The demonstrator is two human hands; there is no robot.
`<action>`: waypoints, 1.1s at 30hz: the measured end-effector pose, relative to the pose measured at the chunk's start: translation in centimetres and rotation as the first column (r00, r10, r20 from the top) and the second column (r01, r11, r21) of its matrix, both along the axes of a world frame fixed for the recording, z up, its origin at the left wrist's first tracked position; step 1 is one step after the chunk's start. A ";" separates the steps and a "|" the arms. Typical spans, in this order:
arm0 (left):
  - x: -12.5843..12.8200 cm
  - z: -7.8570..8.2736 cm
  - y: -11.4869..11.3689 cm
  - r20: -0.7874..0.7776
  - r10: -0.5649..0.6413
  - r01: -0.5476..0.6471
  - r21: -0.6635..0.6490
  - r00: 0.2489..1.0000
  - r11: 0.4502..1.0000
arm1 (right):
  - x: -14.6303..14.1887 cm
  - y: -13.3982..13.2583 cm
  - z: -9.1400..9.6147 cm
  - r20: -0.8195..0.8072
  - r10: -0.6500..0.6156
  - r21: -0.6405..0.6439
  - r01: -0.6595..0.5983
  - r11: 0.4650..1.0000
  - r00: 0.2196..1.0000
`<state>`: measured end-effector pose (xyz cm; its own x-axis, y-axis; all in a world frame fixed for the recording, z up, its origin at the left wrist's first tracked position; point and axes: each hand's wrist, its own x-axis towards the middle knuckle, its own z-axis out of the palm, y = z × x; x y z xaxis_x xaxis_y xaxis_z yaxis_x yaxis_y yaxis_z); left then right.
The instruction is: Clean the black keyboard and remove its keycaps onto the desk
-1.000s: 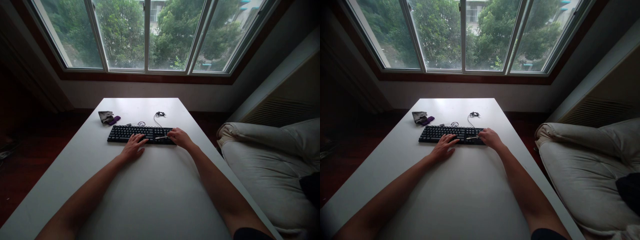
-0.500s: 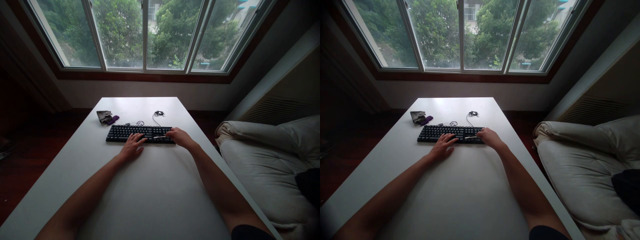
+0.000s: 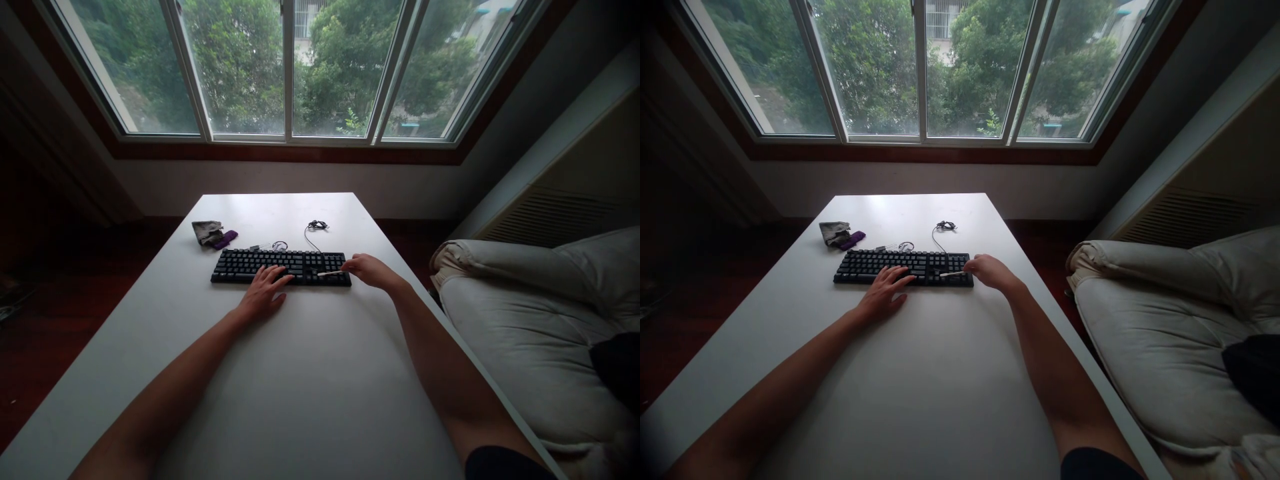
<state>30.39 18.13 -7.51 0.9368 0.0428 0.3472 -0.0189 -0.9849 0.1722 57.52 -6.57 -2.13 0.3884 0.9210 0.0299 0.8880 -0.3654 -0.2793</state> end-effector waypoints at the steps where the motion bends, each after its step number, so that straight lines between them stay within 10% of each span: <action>1: 0.0 0.0 0.0 0.001 0.000 0.000 0.001 1.000 1.000 | 0.2 -0.1 -0.1 -0.025 -0.009 -0.012 0.009 1.000 1.000; 13: -0.1 -0.1 0.1 0.005 0.004 -0.004 0.010 1.000 1.000 | 2.5 -2.7 1.3 -0.153 -0.102 -0.172 0.075 0.982 0.983; 33: -0.2 -0.1 0.3 0.002 0.003 -0.003 -0.014 1.000 1.000 | 4.5 -4.3 0.6 -0.055 -0.155 -0.066 0.151 0.986 0.986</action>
<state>30.18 18.42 -7.59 0.9359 0.0502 0.3486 -0.0166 -0.9824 0.1859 61.98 -10.92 -1.50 0.5241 0.8501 -0.0522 0.8027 -0.5135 -0.3035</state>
